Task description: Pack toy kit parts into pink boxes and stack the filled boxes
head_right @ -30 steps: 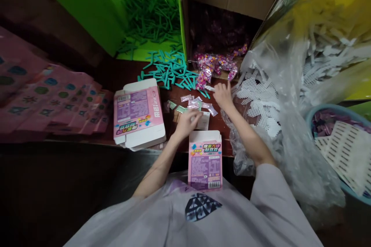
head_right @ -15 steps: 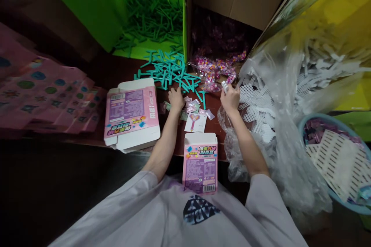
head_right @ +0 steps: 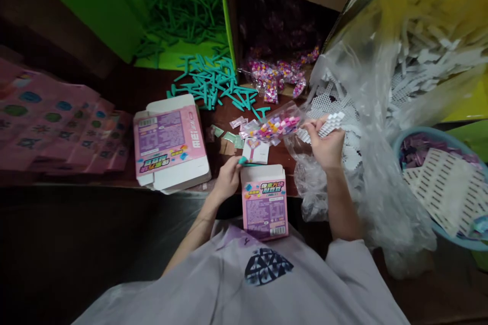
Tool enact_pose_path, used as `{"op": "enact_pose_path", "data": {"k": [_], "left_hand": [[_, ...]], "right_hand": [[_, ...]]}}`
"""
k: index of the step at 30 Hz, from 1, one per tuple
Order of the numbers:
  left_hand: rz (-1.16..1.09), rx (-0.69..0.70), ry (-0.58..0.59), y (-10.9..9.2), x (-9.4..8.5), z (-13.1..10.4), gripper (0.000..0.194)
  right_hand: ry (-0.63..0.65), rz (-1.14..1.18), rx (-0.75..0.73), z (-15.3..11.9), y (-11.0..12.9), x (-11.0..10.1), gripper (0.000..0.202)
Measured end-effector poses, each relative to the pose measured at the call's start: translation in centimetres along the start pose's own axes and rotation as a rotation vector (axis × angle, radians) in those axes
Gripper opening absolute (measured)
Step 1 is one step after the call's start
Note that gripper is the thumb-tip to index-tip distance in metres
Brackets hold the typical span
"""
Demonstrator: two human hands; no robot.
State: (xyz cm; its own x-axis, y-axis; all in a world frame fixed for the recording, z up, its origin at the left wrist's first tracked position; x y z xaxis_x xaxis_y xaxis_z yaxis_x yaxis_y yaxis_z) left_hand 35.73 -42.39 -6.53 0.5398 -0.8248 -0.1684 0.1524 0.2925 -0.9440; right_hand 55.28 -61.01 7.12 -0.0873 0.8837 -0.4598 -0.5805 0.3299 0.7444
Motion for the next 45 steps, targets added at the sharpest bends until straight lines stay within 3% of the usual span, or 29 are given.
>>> {"op": "enact_pose_path", "data": {"k": [2, 3, 4, 5, 8, 10, 11, 14, 17, 19, 21, 24, 28, 31, 34, 39, 41, 43, 45], "left_hand": [[-0.126, 0.027, -0.333, 0.2, -1.8, -0.7, 0.043], [-0.175, 0.033, -0.434, 0.3, -2.3, -0.9, 0.045], [-0.197, 0.036, -0.446, 0.3, -2.4, -1.0, 0.047], [-0.179, 0.042, -0.361, 0.1, -2.1, -0.9, 0.046], [0.076, 0.070, 0.108, -0.7, 0.3, -0.6, 0.037], [0.255, 0.069, 0.273, -0.8, 1.5, -0.8, 0.033], [0.312, 0.061, 0.295, -0.8, 1.9, -0.9, 0.031], [0.268, 0.075, 0.128, -1.0, 2.1, -0.9, 0.037], [-0.114, 0.090, -0.037, -1.1, 2.0, -0.6, 0.063], [-0.355, 0.034, -0.016, -1.0, 2.2, -0.2, 0.068], [-0.500, -0.080, 0.030, -0.8, 2.4, 0.2, 0.058], [-0.653, -0.235, -0.116, 0.0, 1.7, 0.5, 0.039], [-0.754, -0.260, -0.555, 1.5, -0.2, -0.3, 0.048], [-0.701, -0.215, -0.701, 2.1, -0.8, -0.8, 0.049], [-0.590, -0.120, -0.745, 1.7, -1.3, -0.9, 0.047], [-0.538, -0.023, -0.699, 0.4, -1.7, -0.4, 0.046], [-0.584, -0.025, -0.622, 0.1, -1.2, 0.0, 0.045], [-0.640, -0.086, -0.437, 0.2, 0.1, 0.6, 0.045], [-0.610, -0.170, -0.189, 0.2, 1.7, 1.1, 0.049]], "right_hand": [[0.011, 0.019, -0.001, -0.6, 0.9, 0.0, 0.033], [0.011, 0.034, 0.004, -0.8, 1.3, 0.1, 0.033], [0.011, 0.053, 0.009, -1.0, 1.5, 0.1, 0.032], [0.007, 0.073, 0.013, -1.1, 1.6, 0.2, 0.032], [0.007, 0.109, 0.016, -1.4, 1.8, 0.4, 0.032], [0.021, 0.106, 0.021, -1.6, 1.9, 0.4, 0.033], [0.037, 0.107, 0.026, -1.7, 1.9, 0.5, 0.033], [0.151, 0.147, 0.020, -2.4, 2.3, 0.8, 0.036], [0.385, 0.222, 0.010, -3.5, 2.4, 2.2, 0.040], [0.575, 0.298, 0.056, -4.7, 1.9, 4.0, 0.043], [0.687, 0.380, 0.124, -5.9, 0.8, 5.9, 0.046], [0.598, 0.409, 0.174, -7.2, -1.5, 7.4, 0.050], [0.328, 0.328, 0.156, -8.2, -3.8, 6.2, 0.046], [0.348, 0.405, 0.211, -9.2, -4.6, 5.8, 0.038], [0.429, 0.349, 0.243, -10.3, -5.1, 6.2, 0.035], [0.390, 0.130, 0.287, -11.7, -7.1, 5.3, 0.032], [0.437, 0.083, 0.271, -12.3, -7.6, 5.1, 0.028], [0.451, 0.070, 0.231, -12.8, -7.7, 5.0, 0.025], [0.347, 0.072, 0.221, -13.2, -7.6, 4.8, 0.024]]}}
Point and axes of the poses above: each hand's wrist, its own z-axis towards the middle knuckle, its own x-axis out of the palm, y = z × x, the point moved 5 cm from there along z, towards the middle knuckle, and after that the axes turned 15 degrees about -z, right-handed, at the moved point
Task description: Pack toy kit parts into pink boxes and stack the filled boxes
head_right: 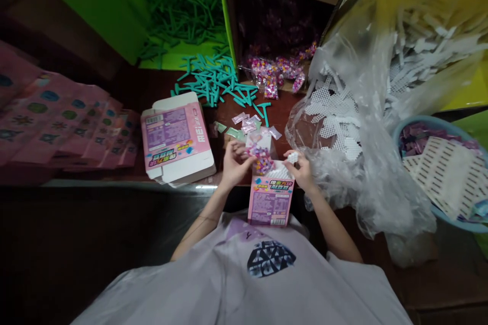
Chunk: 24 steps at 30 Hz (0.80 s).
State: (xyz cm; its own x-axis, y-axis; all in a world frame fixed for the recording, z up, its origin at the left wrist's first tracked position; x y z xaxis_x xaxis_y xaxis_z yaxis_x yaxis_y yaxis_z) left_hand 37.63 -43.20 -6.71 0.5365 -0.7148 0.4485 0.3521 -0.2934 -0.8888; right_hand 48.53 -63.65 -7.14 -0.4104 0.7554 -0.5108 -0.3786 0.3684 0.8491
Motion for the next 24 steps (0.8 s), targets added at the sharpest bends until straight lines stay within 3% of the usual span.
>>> {"op": "enact_pose_path", "data": {"k": [4, 7, 10, 12, 15, 17, 20, 22, 24], "left_hand": [[0.336, -0.070, 0.291, 0.9, 1.4, 0.0, 0.068], [0.466, -0.038, 0.412, 0.9, 1.6, -0.1, 0.064], [0.560, 0.064, 0.474, 0.5, 1.7, -0.2, 0.033], [0.685, 0.141, 0.526, 0.3, 1.8, -0.6, 0.016], [0.766, 0.170, 0.589, 1.0, 1.8, -1.7, 0.029], [0.630, 0.128, 0.561, 1.8, 1.7, -2.5, 0.043], [0.293, 0.053, 0.324, 2.5, 1.0, -3.5, 0.051], [0.080, 0.014, 0.165, 2.8, 0.3, -4.1, 0.044], [-0.110, -0.100, 0.153, 3.2, 0.2, -4.6, 0.038]], "right_hand": [[-0.287, -0.056, -0.010, -1.2, 0.4, -0.3, 0.023], [-0.305, -0.270, -0.159, -1.8, 1.6, 0.0, 0.009], [-0.324, -0.441, -0.237, -2.2, 2.1, 0.3, 0.016], [-0.344, -0.557, -0.291, -2.8, 2.2, 0.6, 0.007], [-0.358, -0.614, -0.335, -3.9, 2.0, 1.4, 0.020], [-0.464, -0.450, -0.231, -4.7, 1.5, 1.3, 0.010], [-0.570, 0.066, 0.039, -5.8, -0.1, 1.6, 0.035], [-0.413, 0.405, 0.169, -6.0, -0.8, 2.7, 0.044], [-0.137, 0.577, 0.247, -6.2, -1.0, 3.8, 0.054]]}}
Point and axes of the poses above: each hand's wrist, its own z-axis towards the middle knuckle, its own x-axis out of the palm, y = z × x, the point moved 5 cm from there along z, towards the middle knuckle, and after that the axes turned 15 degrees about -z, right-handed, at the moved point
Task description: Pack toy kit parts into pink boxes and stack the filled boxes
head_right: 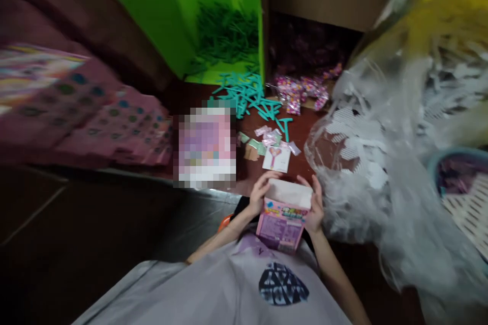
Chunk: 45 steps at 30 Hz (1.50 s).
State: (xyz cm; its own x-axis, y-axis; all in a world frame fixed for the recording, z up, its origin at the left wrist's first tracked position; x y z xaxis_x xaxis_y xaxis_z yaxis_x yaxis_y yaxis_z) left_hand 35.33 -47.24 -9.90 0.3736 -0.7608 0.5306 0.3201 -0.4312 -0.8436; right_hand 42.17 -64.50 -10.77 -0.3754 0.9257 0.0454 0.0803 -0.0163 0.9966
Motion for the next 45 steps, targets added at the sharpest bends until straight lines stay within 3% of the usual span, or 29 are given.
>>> {"op": "enact_pose_path", "data": {"k": [2, 4, 6, 8, 11, 13, 16, 18, 20, 23, 27, 30, 33, 38, 41, 45], "left_hand": [[-0.208, -0.189, 0.047, 0.8, 0.2, -0.5, 0.039], [-0.378, -0.325, 0.036, 1.1, 0.2, -1.0, 0.049], [-0.395, -0.273, -0.020, 0.5, -0.2, -1.3, 0.055], [-0.276, -0.143, -0.006, -0.7, -0.3, -1.6, 0.051], [-0.230, -0.155, 0.065, -1.2, -0.3, -2.0, 0.054], [-0.317, -0.247, 0.004, -0.4, -1.1, -2.0, 0.050], [-0.426, -0.314, -0.101, 1.0, -2.5, -1.8, 0.084], [-0.445, -0.327, -0.077, 1.6, -2.7, -2.0, 0.072], [-0.382, -0.298, 0.013, 1.5, -2.4, -2.4, 0.047], [-0.190, -0.164, 0.139, 0.4, -1.8, -3.2, 0.045], [0.048, 0.011, 0.048, -0.8, -2.0, -3.7, 0.035], [0.126, 0.040, 0.024, -1.1, -2.1, -3.6, 0.033], [0.153, 0.020, 0.071, -1.2, -2.0, -3.5, 0.030], [0.248, -0.057, 0.288, -1.8, -2.4, -4.4, 0.028], [0.412, -0.065, 0.430, -2.5, -2.5, -5.4, 0.029], [0.762, -0.092, 0.486, -4.1, -1.8, -5.4, 0.026]], "right_hand": [[0.187, -0.056, 0.122, -0.3, -0.7, 0.1, 0.058], [0.264, -0.142, 0.172, -0.2, -1.2, -0.3, 0.057], [0.307, -0.219, 0.147, -0.1, -1.4, -0.4, 0.056], [0.346, -0.298, 0.061, -0.3, -1.2, 0.0, 0.058], [0.335, -0.314, -0.021, -0.9, -0.9, 0.8, 0.062], [0.302, -0.246, 0.054, -1.0, -1.3, 1.2, 0.057], [0.283, -0.180, 0.221, -0.7, -2.4, 1.7, 0.052], [0.247, -0.170, 0.247, -0.3, -3.0, 1.6, 0.040], [0.239, -0.144, 0.171, -0.2, -3.2, 1.3, 0.022], [0.280, -0.149, -0.009, -0.8, -3.0, 1.1, 0.028], [0.099, -0.311, -0.072, -1.9, -2.8, 0.6, 0.023], [0.021, -0.419, -0.115, -1.9, -2.1, 0.7, 0.019], [0.136, -0.477, -0.211, -1.3, -0.9, 0.8, 0.015], [0.424, -0.681, -0.392, -1.7, 0.5, -0.3, 0.021], [0.480, -0.758, -0.439, -2.7, 0.3, -1.1, 0.027], [0.488, -0.766, -0.441, -2.8, 1.6, -0.2, 0.021]]}}
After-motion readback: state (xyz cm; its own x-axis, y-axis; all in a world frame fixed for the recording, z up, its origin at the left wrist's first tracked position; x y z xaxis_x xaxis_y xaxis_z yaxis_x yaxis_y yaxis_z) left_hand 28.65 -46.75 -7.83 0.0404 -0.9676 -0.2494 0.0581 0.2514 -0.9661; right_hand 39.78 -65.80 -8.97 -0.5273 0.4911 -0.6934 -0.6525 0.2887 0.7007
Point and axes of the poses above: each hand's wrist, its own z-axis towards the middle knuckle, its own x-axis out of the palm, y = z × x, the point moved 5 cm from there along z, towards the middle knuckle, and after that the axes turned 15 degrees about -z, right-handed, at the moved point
